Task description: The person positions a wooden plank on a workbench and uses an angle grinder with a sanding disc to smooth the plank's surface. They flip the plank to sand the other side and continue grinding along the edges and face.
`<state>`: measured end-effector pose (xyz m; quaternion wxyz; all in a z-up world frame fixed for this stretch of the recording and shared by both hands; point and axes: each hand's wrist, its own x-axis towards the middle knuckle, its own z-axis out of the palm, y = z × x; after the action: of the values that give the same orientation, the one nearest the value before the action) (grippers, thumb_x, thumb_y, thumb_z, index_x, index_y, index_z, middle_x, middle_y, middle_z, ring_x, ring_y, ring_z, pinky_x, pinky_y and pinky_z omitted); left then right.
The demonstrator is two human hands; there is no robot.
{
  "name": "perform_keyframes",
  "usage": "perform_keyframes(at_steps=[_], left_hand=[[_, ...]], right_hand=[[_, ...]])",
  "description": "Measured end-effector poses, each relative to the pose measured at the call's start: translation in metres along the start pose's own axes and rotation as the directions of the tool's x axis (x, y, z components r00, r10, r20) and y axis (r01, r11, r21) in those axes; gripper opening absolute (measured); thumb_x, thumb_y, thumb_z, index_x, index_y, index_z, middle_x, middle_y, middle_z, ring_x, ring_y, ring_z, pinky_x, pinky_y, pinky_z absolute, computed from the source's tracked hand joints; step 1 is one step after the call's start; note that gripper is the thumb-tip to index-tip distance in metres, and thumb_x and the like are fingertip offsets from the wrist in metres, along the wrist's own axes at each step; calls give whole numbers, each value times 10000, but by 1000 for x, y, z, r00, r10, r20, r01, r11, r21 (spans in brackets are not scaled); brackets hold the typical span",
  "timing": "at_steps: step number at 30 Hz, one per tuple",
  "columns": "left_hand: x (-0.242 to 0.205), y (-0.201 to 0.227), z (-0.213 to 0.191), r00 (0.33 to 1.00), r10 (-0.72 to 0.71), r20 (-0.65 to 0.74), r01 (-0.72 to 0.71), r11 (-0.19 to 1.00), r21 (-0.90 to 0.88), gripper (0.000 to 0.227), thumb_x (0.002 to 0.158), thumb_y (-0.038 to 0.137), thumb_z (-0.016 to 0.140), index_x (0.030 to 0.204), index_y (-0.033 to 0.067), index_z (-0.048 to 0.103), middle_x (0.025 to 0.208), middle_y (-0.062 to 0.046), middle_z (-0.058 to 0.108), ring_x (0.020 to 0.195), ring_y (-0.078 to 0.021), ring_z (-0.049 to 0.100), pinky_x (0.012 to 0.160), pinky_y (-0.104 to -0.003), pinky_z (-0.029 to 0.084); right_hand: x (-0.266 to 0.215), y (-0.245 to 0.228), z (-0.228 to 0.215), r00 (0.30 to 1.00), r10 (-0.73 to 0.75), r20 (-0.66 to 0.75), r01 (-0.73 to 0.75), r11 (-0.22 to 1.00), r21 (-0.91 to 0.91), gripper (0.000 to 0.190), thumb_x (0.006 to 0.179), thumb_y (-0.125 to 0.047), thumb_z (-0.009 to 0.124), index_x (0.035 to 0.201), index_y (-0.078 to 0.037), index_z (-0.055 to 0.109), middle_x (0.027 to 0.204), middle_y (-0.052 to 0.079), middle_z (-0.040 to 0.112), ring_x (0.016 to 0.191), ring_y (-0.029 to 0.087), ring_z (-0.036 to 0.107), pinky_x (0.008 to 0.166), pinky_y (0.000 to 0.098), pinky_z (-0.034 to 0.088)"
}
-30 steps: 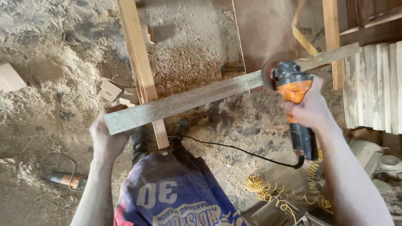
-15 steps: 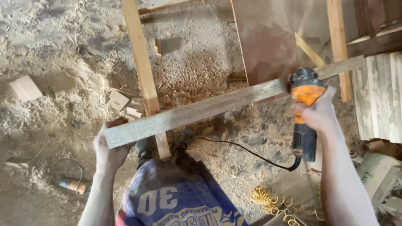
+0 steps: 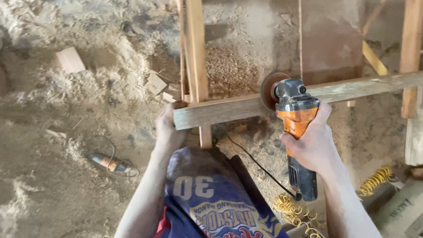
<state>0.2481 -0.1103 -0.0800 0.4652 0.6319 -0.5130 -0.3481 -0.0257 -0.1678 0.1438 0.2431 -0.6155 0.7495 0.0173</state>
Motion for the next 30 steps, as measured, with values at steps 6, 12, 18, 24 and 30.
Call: perform_keyframes(at_steps=[6, 12, 18, 24, 30], left_hand=[[4, 10, 1, 999, 30, 18, -29, 999, -30, 484, 697, 111, 903, 1102, 32, 650, 1062, -179, 730, 975, -353, 727, 814, -414, 588], [7, 14, -3, 998, 59, 1, -59, 992, -110, 416, 758, 90, 872, 1100, 26, 644, 1062, -172, 729, 971, -353, 738, 808, -418, 598], [8, 12, -3, 998, 58, 14, -56, 993, -104, 373, 773, 122, 876, 1065, 35, 660, 1020, -168, 731, 961, -359, 732, 797, -422, 588], [11, 12, -8, 997, 18, 71, -9, 993, -118, 365, 775, 161, 871, 1049, 42, 662, 1009, -172, 728, 982, -368, 726, 812, -429, 583], [9, 9, -12, 995, 43, 95, -31, 992, -121, 448, 794, 120, 855, 1195, 46, 669, 1116, -158, 739, 1062, -363, 730, 880, -414, 583]], right_hand=[[-18, -38, 21, 995, 27, 101, -29, 999, 23, 897, 751, -108, 765, 1400, -31, 150, 1077, 316, 680, 1015, 469, 711, 916, 500, 554], [-35, -74, 44, 954, -265, 140, 239, 955, 176, 901, 760, -108, 747, 1407, -6, 129, 1193, 317, 648, 1061, 462, 709, 939, 514, 541], [-49, -98, 57, 923, -340, 179, 311, 935, 172, 928, 782, -107, 733, 1474, -11, 123, 1208, 306, 658, 1110, 487, 681, 996, 513, 535], [-59, -112, 62, 912, -312, 265, 269, 945, 186, 959, 781, -123, 752, 1480, -19, 102, 1244, 305, 648, 1129, 478, 676, 1020, 505, 520], [-66, -105, 67, 901, -347, 260, 308, 934, 181, 982, 786, -110, 761, 1480, -9, 73, 1253, 320, 629, 1128, 492, 658, 1000, 532, 507]])
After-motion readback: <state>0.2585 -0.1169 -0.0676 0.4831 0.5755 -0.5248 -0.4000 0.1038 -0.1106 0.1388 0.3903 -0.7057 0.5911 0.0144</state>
